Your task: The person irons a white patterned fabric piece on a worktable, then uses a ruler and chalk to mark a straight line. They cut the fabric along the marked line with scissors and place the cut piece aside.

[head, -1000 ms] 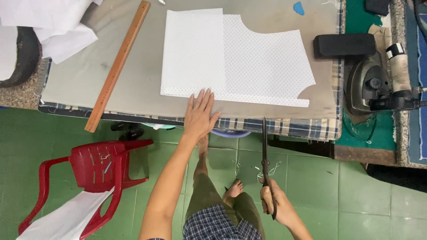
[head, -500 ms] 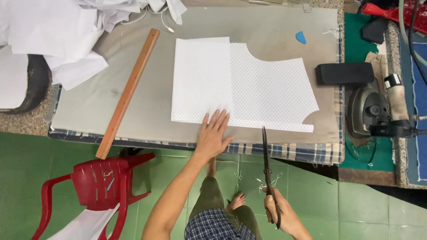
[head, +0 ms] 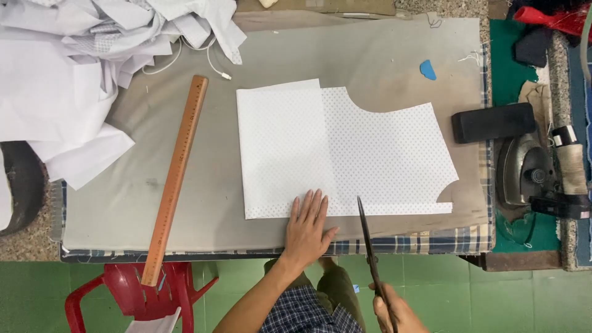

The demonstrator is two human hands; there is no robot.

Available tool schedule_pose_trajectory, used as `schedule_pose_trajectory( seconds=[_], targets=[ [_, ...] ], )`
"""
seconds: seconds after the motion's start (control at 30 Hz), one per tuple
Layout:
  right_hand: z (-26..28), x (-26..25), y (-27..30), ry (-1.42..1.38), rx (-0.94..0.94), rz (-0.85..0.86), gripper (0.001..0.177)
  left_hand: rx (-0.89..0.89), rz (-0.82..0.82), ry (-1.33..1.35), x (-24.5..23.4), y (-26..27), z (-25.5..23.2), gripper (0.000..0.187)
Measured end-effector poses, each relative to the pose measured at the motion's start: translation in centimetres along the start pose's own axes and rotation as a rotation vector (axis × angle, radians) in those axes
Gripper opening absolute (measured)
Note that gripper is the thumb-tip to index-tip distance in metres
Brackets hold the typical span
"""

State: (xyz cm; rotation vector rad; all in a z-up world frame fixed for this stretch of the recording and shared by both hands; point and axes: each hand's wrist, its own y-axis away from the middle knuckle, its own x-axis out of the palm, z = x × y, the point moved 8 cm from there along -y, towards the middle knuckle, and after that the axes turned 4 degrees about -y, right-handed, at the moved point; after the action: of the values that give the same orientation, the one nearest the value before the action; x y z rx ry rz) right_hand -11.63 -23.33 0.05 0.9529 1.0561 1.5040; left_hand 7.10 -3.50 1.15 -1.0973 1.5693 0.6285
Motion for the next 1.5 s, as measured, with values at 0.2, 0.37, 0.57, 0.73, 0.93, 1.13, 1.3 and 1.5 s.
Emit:
schedule_pose_trajectory(
  seconds=[0.2, 0.37, 0.57, 0.73, 0.93, 1.13, 1.3, 1.5],
  targets=[
    [-6.1, -0.3, -2.9, 0.251, 0.147, 0.17, 0.089, -0.011, -0.029, 0.073, 0.6, 0.2, 0.9, 0.063],
    [-7.1, 1.6, -5.8, -0.164, -0.058, 0.307, 0.058, -0.043, -0.125, 0.123, -0.1, -0.5, 0.7, 0.051],
    [1.4, 4.4, -1.1, -0.164, -0.053, 0.242, 0.069, 0.018, -0.222, 0.112, 1.0, -1.3, 0.4, 0.043],
    [-0.4, 4.3, -2.4, -0.224, -0.104, 0.208, 0.064, 0.051, -0.319, 0.118, 2.1, -0.9, 0.3, 0.036],
    [3.4, 5.7, -0.4, -0.117, 0.11, 0.074, 0.078, 0.06, -0.34, 0.159, 1.9, -0.7, 0.6, 0.034],
    [3.1, 5.5, -0.4, 0.048, 0.19, 0.0, 0.084, 0.067, -0.341, 0.165, 2.2, -0.5, 0.6, 0.029],
    [2.7, 5.6, -1.5, 0.132, 0.071, -0.009, 0.077, 0.057, -0.357, 0.202, 1.9, -0.6, 0.7, 0.025],
    [1.9, 6.0, -2.4, 0.038, 0.045, 0.022, 0.072, 0.055, -0.347, 0.22, 2.1, -0.4, 0.8, 0.027]
  ],
)
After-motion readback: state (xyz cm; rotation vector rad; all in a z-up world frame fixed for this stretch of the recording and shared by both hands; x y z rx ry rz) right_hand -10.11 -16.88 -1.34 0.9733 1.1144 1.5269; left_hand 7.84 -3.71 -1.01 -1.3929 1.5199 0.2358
